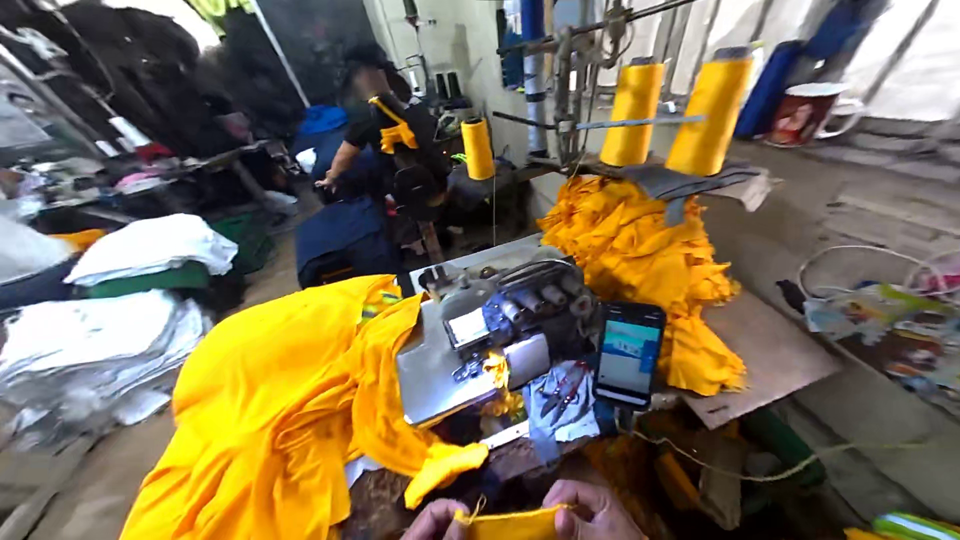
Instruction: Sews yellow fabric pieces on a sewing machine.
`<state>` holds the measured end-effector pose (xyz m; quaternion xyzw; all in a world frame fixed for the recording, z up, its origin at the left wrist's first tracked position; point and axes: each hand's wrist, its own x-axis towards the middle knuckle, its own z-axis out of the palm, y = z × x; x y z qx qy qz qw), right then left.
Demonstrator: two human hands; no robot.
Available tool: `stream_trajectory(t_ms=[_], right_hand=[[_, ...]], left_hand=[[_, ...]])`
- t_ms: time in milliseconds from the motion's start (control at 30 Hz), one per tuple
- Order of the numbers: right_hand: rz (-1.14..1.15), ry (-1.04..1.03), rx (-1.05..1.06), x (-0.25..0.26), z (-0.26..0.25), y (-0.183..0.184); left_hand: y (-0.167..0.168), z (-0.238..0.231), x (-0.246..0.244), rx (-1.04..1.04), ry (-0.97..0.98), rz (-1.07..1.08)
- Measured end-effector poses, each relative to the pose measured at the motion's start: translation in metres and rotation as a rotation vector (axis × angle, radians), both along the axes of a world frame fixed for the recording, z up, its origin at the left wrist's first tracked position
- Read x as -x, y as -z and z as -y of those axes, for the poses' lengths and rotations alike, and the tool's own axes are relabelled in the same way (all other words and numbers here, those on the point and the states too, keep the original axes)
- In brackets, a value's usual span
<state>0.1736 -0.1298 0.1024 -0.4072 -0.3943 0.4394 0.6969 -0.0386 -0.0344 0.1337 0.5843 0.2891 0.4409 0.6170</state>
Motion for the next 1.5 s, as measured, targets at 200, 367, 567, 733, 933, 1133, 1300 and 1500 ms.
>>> stream_trajectory(t_ms=[200,367,567,733,933,1133,1300,1500], right_hand=[[0.261,-0.387,-0.189,0.013,0.002,-0.036],[0.32,-0.249,-0.273,0.006,-0.014,-0.05],[0.23,-0.14,-0.196,0.009,-0.021,-0.065],[0.179,-0.171,-0.144,0.013,-0.021,-0.062],[0.265,-0.121,-0.213,0.012,-0.022,-0.053],[0.396,-0.044,-0.106,0.006,-0.015,-0.054],[0.399,-0.111,-0.019,0.005,-0.008,-0.049],[0.494,-0.125,-0.055,-0.004,-0.008,-0.036]], left_hand=[[-0.006,0.0,-0.006,0.016,0.083,0.116],[-0.019,0.009,-0.025,0.124,0.243,0.273],[-0.021,0.011,-0.037,0.123,0.306,0.379],[-0.024,0.014,-0.038,0.127,0.298,0.363],[-0.027,0.017,-0.04,0.096,0.191,0.269],[-0.053,-0.005,-0.006,-0.25,0.315,-0.212],[-0.05,0.004,-0.011,-0.226,0.161,-0.332],[-0.04,-0.004,-0.014,-0.293,0.109,-0.32]])
